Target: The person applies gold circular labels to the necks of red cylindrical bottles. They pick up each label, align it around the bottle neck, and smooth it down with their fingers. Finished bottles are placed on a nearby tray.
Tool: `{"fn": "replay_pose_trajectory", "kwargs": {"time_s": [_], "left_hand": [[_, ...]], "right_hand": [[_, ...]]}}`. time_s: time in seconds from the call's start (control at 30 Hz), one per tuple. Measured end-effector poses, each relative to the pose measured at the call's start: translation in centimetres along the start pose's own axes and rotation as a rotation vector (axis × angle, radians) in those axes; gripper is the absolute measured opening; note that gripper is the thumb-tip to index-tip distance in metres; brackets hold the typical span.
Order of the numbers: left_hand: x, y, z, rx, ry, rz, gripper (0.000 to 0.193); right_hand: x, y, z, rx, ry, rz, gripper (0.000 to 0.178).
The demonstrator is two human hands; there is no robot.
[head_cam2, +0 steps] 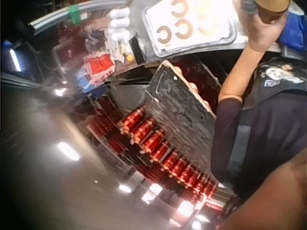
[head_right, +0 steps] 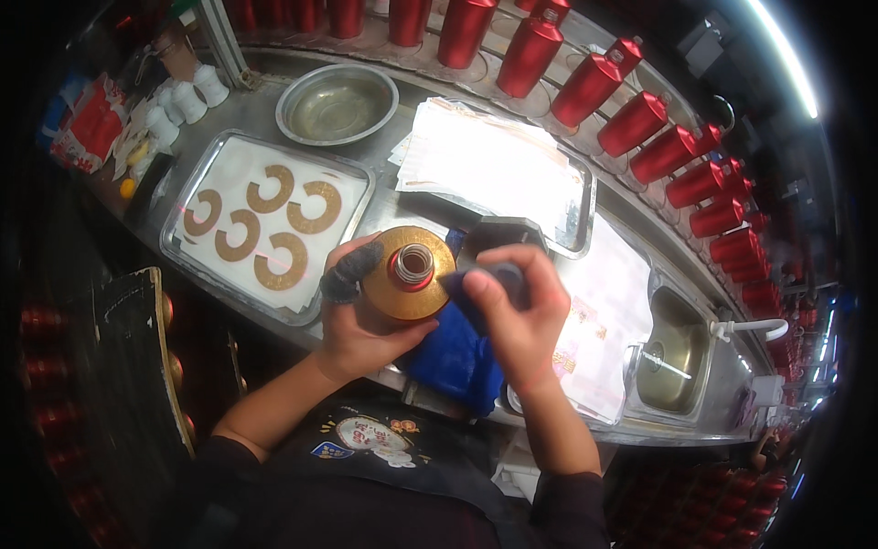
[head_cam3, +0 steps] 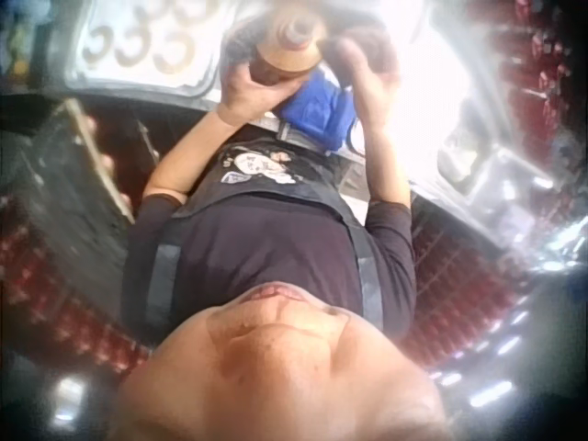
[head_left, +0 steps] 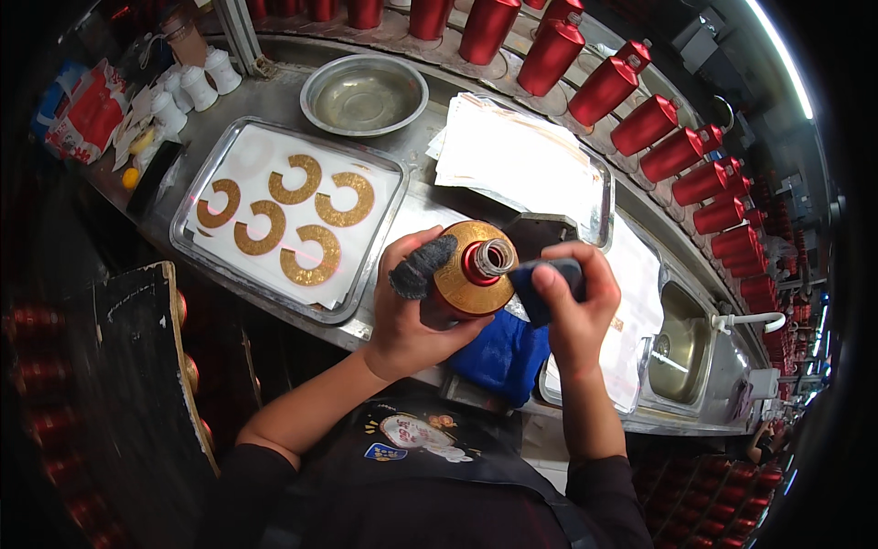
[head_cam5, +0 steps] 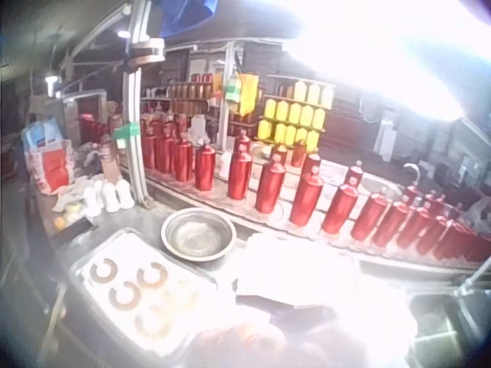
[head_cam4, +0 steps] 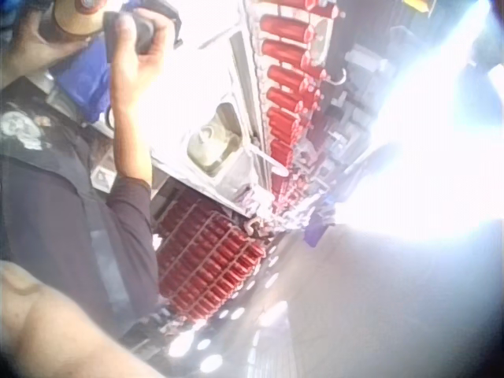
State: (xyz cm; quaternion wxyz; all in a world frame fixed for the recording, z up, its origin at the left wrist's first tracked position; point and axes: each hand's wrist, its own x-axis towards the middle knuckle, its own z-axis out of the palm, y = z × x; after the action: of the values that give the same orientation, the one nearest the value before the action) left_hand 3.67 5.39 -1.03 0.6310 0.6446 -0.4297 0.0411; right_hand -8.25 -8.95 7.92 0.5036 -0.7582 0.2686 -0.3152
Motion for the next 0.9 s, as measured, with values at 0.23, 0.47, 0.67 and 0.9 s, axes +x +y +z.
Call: {"fn": "replay_pose_trajectory", "kwargs": {"time_s": [0.23,0.47,0.67,0.9], "left_hand": [[1.7,-0.3,-2.2,-0.230,-0.327,-0.286,0.096],[2.8,-1.1,-2.7,-0.332,-0.463,-0.231,0.112],[3.5,-0.5,-2.9,-0.229,-0.444,-0.136,0.099],[2.9,-0.3,-3.2,-0.222,-0.447,-0.261,0.090]], "right_hand": [[10.3,0.0,1.5,0.081,-0.572,-0.093,0.021],[10.8,-1.0,2.5,0.105,-0.695,-0.108,0.022],[8.3,0.7,0.5,0.248,-0.375,-0.105,0.022],[6.0,0.2,0.2,0.158,-0.201,-0.006,0.020]]}}
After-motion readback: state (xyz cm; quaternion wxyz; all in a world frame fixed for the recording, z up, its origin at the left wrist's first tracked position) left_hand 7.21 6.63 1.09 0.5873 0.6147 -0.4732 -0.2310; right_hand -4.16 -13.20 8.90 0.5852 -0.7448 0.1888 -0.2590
